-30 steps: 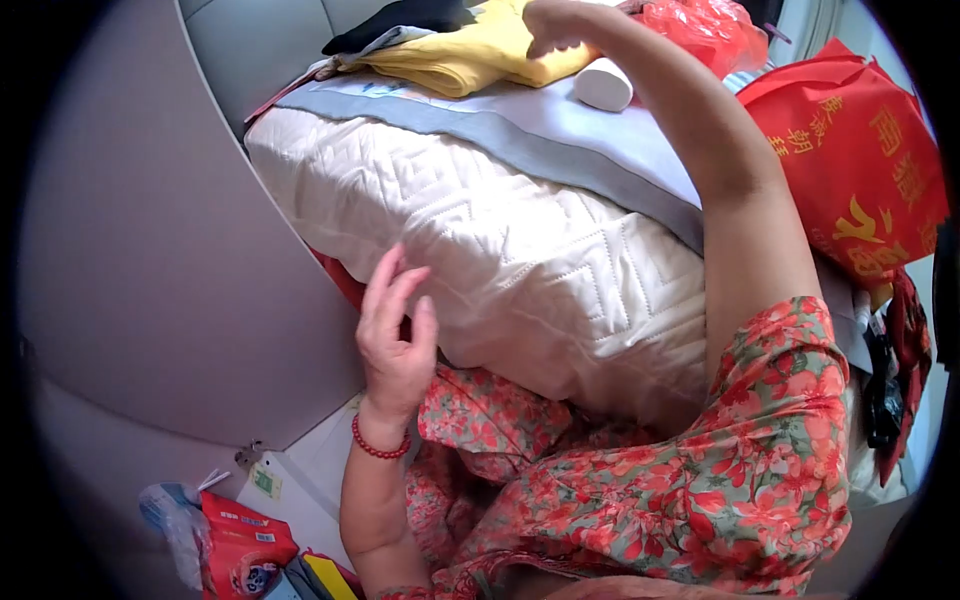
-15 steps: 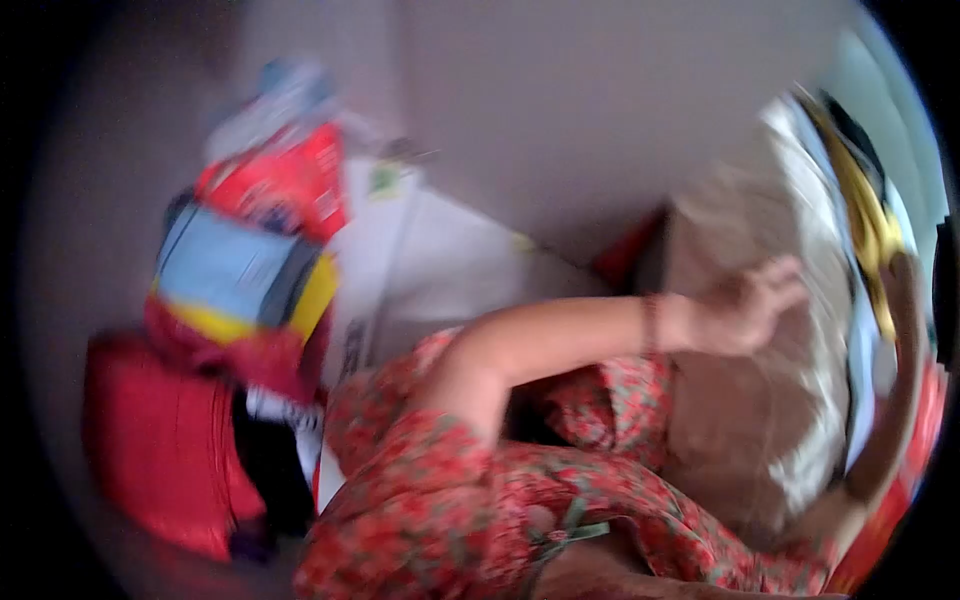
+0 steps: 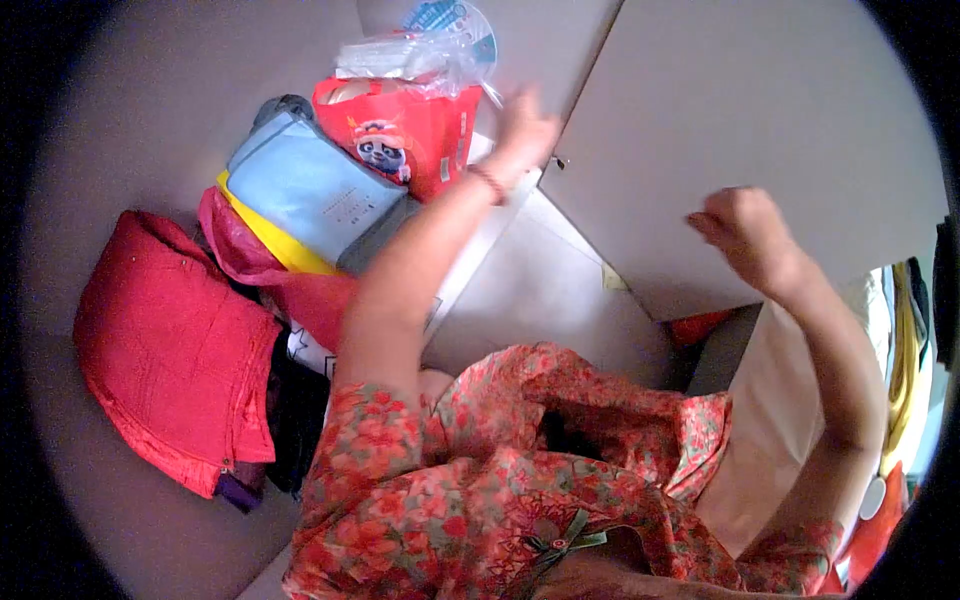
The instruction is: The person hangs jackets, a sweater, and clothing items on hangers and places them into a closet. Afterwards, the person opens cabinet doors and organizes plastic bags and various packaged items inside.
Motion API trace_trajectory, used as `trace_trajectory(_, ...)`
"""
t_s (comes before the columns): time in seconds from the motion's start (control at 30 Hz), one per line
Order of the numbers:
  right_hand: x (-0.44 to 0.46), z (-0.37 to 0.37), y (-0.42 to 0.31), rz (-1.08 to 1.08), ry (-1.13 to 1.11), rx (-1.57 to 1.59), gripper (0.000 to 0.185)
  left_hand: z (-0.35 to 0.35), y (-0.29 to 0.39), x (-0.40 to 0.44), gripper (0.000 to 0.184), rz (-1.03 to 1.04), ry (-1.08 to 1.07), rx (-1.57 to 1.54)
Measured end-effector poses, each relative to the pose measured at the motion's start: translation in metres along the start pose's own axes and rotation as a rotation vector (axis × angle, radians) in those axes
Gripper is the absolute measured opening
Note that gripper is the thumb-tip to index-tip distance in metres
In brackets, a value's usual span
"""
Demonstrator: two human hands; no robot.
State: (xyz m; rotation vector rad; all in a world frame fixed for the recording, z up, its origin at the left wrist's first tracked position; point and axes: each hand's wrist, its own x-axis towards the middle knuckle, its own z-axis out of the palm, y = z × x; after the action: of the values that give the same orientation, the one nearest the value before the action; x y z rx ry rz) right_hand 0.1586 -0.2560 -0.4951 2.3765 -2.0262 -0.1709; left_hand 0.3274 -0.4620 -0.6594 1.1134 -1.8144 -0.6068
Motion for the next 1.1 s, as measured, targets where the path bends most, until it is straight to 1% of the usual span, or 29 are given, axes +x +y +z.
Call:
trace_trajectory(0.03,0.023,0.02,-0.002,-0.031,-0.025,0.043,0.026,-0.017,-0.042,0.017,0.048,-0.029,-0.071,0.072)
trace_trajectory(0.07,0.045,0.038,-0.004,-0.112,-0.055,0.072,0.021,-0.041,-0.06,0.019,0.047,0.137,0.062,0.189)
trace_trajectory(0.1,0.063,0.054,-0.008,-0.178,-0.051,0.201,0.016,-0.051,-0.091,0.026,0.047,0.19,0.212,0.254)
trace_trajectory(0.13,0.08,0.069,-0.014,-0.22,-0.07,0.221,0.012,-0.07,-0.105,0.032,0.051,0.088,0.16,0.352)
trace_trajectory(0.17,0.097,0.079,-0.021,-0.286,-0.083,0.219,0.013,-0.083,-0.111,0.034,0.057,0.128,0.254,0.564)
trace_trajectory(0.2,0.106,0.087,-0.024,-0.289,-0.078,0.226,0.013,-0.091,-0.115,0.039,0.06,-0.005,0.21,0.504)
trace_trajectory(0.27,0.117,0.092,-0.041,-0.251,-0.178,0.344,0.019,-0.11,-0.108,0.047,0.07,-0.106,0.075,0.594)
trace_trajectory(0.3,0.12,0.096,-0.043,-0.252,-0.184,0.349,0.019,-0.112,-0.116,0.05,0.07,-0.111,0.069,0.596)
trace_trajectory(0.37,0.128,0.108,-0.046,-0.256,-0.289,0.411,0.025,-0.114,-0.133,0.062,0.086,-0.241,-0.012,0.726)
trace_trajectory(0.4,0.134,0.114,-0.045,-0.259,-0.296,0.411,0.025,-0.115,-0.143,0.065,0.086,-0.248,-0.015,0.725)
trace_trajectory(0.47,0.135,0.134,-0.034,-0.303,-0.33,0.403,0.026,-0.119,-0.142,0.063,0.093,-0.163,-0.011,0.735)
trace_trajectory(0.5,0.133,0.144,-0.026,-0.324,-0.259,0.512,0.025,-0.12,-0.141,0.065,0.093,-0.167,-0.012,0.736)
trace_trajectory(0.53,0.131,0.148,-0.021,-0.327,-0.261,0.51,0.025,-0.12,-0.138,0.065,0.096,-0.132,-0.082,0.758)
trace_trajectory(0.57,0.133,0.15,-0.018,-0.18,-0.342,0.583,0.024,-0.121,-0.14,0.066,0.099,-0.101,-0.154,0.776)
trace_trajectory(0.6,0.136,0.153,-0.015,-0.032,-0.421,0.651,0.023,-0.122,-0.142,0.067,0.099,-0.108,-0.151,0.772)
trace_trajectory(0.63,0.14,0.159,-0.013,0.035,-0.463,0.665,0.022,-0.123,-0.145,0.069,0.096,-0.108,-0.203,0.838)
trace_trajectory(0.67,0.143,0.167,-0.01,0.03,-0.463,0.663,0.022,-0.123,-0.148,0.07,0.093,-0.107,-0.257,0.908)
trace_trajectory(0.7,0.145,0.172,-0.008,0.026,-0.455,0.666,0.022,-0.124,-0.151,0.069,0.093,-0.109,-0.256,0.91)
trace_trajectory(0.77,0.147,0.176,-0.011,0.023,-0.446,0.671,0.021,-0.126,-0.155,0.068,0.084,-0.056,-0.299,0.92)
trace_trajectory(0.8,0.146,0.178,-0.015,0.026,-0.432,0.712,0.02,-0.126,-0.158,0.068,0.084,-0.055,-0.302,0.92)
trace_trajectory(0.87,0.147,0.185,-0.021,0.031,-0.421,0.757,0.02,-0.123,-0.164,0.065,0.064,-0.018,-0.298,0.94)
trace_trajectory(0.9,0.149,0.191,-0.023,0.008,-0.437,0.802,0.018,-0.123,-0.167,0.062,0.064,-0.016,-0.3,0.942)
trace_trajectory(0.97,0.156,0.198,-0.029,-0.012,-0.46,0.851,0.017,-0.126,-0.166,0.047,0.052,0.094,-0.203,0.881)
trace_trajectory(1.03,0.165,0.203,-0.035,0.025,-0.56,0.881,0.022,-0.131,-0.163,0.032,0.05,0.089,-0.216,0.877)
trace_trajectory(1.07,0.169,0.207,-0.037,0.023,-0.565,0.886,0.022,-0.134,-0.16,0.024,0.049,0.084,-0.223,0.87)
trace_trajectory(1.1,0.173,0.212,-0.039,0.041,-0.58,0.96,0.022,-0.137,-0.16,0.015,0.049,0.083,-0.226,0.871)
